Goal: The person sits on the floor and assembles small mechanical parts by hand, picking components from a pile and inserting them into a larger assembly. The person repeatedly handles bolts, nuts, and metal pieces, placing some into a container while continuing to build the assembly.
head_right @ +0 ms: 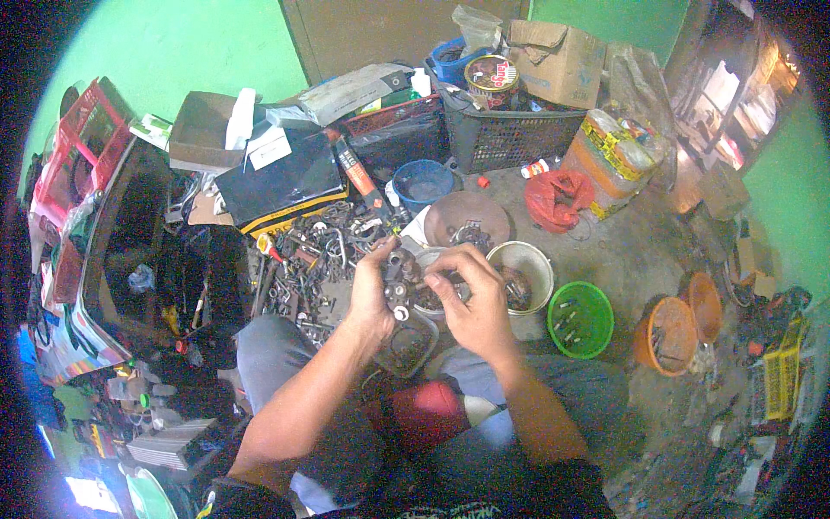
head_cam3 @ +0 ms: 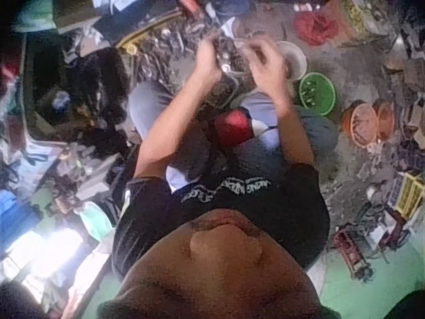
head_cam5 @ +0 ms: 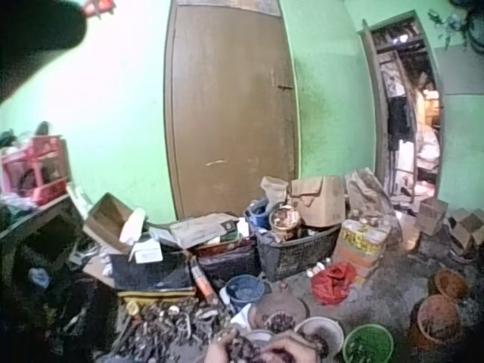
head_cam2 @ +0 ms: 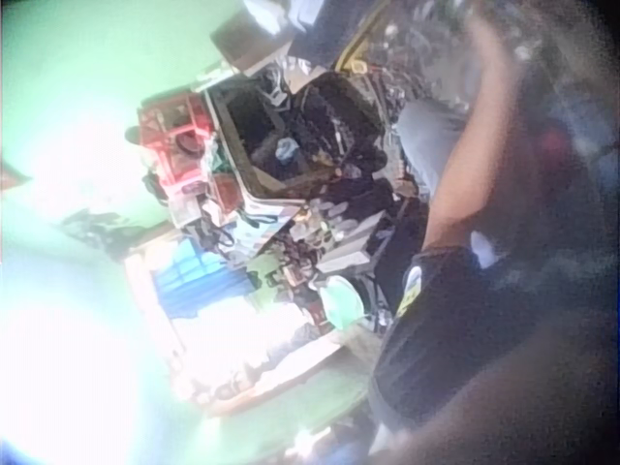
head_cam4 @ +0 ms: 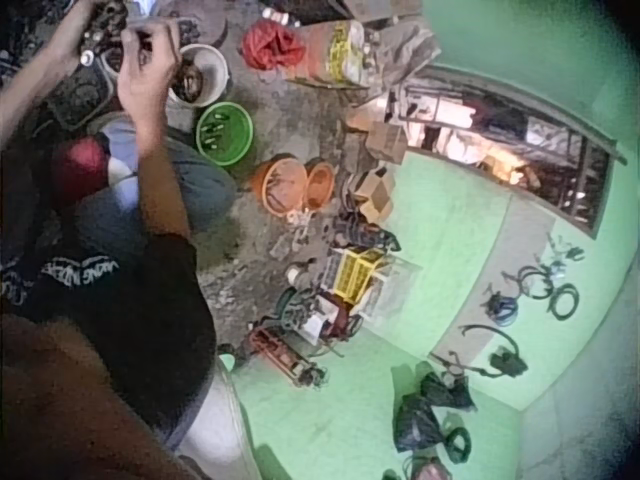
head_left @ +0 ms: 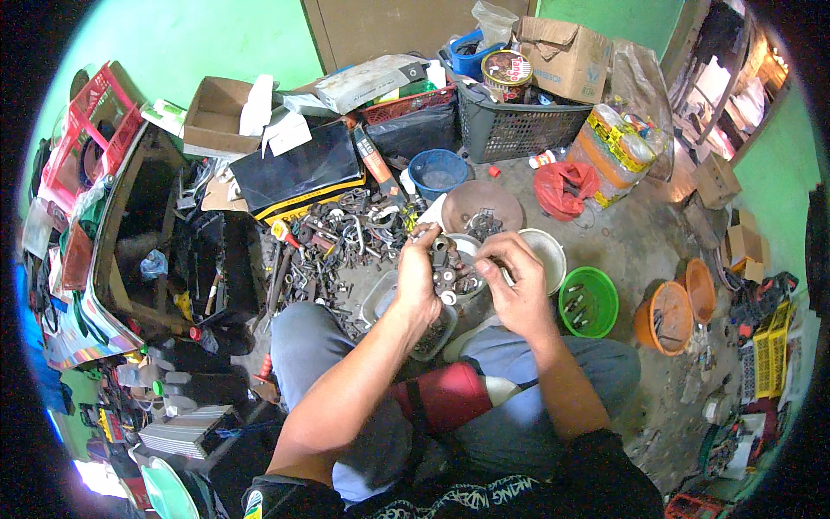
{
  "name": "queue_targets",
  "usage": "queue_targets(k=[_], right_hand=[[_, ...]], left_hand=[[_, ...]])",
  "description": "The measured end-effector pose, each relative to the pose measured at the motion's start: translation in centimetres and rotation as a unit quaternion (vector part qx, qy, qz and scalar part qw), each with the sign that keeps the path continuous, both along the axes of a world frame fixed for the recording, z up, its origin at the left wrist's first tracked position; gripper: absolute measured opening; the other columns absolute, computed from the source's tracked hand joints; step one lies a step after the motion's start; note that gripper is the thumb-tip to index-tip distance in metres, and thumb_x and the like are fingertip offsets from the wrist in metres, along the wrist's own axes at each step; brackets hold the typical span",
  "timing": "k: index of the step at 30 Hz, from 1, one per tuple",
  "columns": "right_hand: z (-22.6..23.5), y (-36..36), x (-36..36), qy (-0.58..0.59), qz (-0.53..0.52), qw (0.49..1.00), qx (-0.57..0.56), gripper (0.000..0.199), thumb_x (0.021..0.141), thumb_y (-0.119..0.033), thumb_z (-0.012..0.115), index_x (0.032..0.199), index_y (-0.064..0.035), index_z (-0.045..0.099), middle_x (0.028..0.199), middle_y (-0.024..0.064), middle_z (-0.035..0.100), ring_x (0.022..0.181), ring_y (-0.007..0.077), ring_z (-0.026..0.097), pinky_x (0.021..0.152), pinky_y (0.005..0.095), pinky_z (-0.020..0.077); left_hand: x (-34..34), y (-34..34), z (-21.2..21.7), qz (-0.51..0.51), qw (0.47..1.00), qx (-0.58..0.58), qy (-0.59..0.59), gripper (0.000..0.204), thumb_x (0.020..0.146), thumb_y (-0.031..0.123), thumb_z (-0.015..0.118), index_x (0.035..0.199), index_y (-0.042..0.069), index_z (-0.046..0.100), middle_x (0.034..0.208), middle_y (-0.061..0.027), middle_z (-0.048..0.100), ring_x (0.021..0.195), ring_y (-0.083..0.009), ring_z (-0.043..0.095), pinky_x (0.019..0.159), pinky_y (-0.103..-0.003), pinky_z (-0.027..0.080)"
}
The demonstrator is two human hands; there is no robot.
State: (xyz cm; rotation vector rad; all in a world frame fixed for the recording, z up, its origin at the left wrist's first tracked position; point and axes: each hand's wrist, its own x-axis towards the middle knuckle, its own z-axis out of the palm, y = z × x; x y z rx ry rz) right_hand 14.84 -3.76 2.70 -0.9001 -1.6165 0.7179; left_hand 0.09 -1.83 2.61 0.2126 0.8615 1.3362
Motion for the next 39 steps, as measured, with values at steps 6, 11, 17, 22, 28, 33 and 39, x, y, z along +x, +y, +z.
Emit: queue_targets(k=[6,11,17,22,28,33,39], right_hand=[[0.7,-0.4,0.4,-0.135,0.105,0.984,-0.04,0.017,0.086,-0.013,0.071,0.088,0.0005,0.06,0.079,0.0121,0.065,0.071,0.0244,0.063,0.067,0.0343,0.0479],[0.5,-0.4,0.7,-0.185,0.067,0.979,-0.046,0.024,0.087,-0.021,0.07,0.083,-0.0002,0.06,0.076,0.0179,0.062,0.069,0.0358,0.063,0.061,0.0412,0.0462],[-0.3,-0.4,0.0,-0.184,0.05,0.98,-0.059,0.025,0.089,-0.017,0.067,0.076,0.0022,0.058,0.066,0.0165,0.058,0.057,0.0275,0.055,0.056,0.0375,0.0423],[-1.0,-0.4,-0.2,-0.124,0.107,0.979,-0.123,0.029,0.097,-0.021,0.058,0.079,0.0016,0.059,0.062,0.0092,0.056,0.056,0.0166,0.053,0.055,0.0325,0.042],[-1.9,-0.1,0.1,-0.026,0.151,0.963,-0.224,0.042,0.102,-0.032,0.049,0.076,-0.0002,0.06,0.063,0.0046,0.057,0.059,0.012,0.054,0.056,0.0302,0.0411],[-2.4,0.4,0.9,0.172,0.201,0.912,-0.314,0.045,0.103,-0.035,0.046,0.075,-0.0033,0.059,0.065,0.002,0.056,0.058,0.0101,0.052,0.055,0.0263,0.0409],[-1.2,1.1,3.9,0.183,0.209,0.912,-0.302,0.036,0.103,-0.03,0.048,0.087,-0.0007,0.06,0.081,0.01,0.063,0.07,0.0182,0.061,0.064,0.0311,0.0489]], left_hand=[[-0.9,0.3,-1.2,-0.069,0.995,0.065,-0.013,0.009,0.097,0.018,0.05,0.103,0.01,0.05,0.076,-0.0035,0.056,0.062,-0.0158,0.056,0.056,-0.031,0.048],[-0.5,0.2,-0.8,-0.086,0.995,0.022,0.033,0.016,0.095,0.023,0.055,0.105,0.011,0.051,0.079,-0.0025,0.057,0.068,-0.0148,0.057,0.06,-0.03,0.049],[-0.2,0.2,-1.4,-0.065,0.985,0.027,0.155,0.02,0.092,0.024,0.062,0.104,0.01,0.054,0.083,-0.0026,0.056,0.072,-0.0136,0.056,0.061,-0.029,0.047],[0.2,-0.2,-0.1,-0.058,0.988,0.008,0.142,0.024,0.088,0.019,0.067,0.104,0.008,0.053,0.077,-0.0024,0.054,0.066,-0.0121,0.051,0.056,-0.027,0.043],[0.4,-0.1,0.0,-0.054,0.99,0.035,0.124,0.017,0.088,0.021,0.063,0.098,0.011,0.054,0.077,-0.0016,0.053,0.063,-0.0125,0.051,0.051,-0.027,0.043],[-0.2,0.3,0.0,-0.052,0.996,0.029,0.059,0.017,0.087,0.021,0.062,0.096,0.009,0.053,0.072,-0.0016,0.05,0.06,-0.0138,0.05,0.049,-0.028,0.042],[-3.2,1.8,0.1,0.019,0.998,0.042,-0.042,0.016,0.087,0.02,0.059,0.095,0.008,0.051,0.068,-0.0012,0.047,0.057,-0.0138,0.046,0.05,-0.03,0.039]])
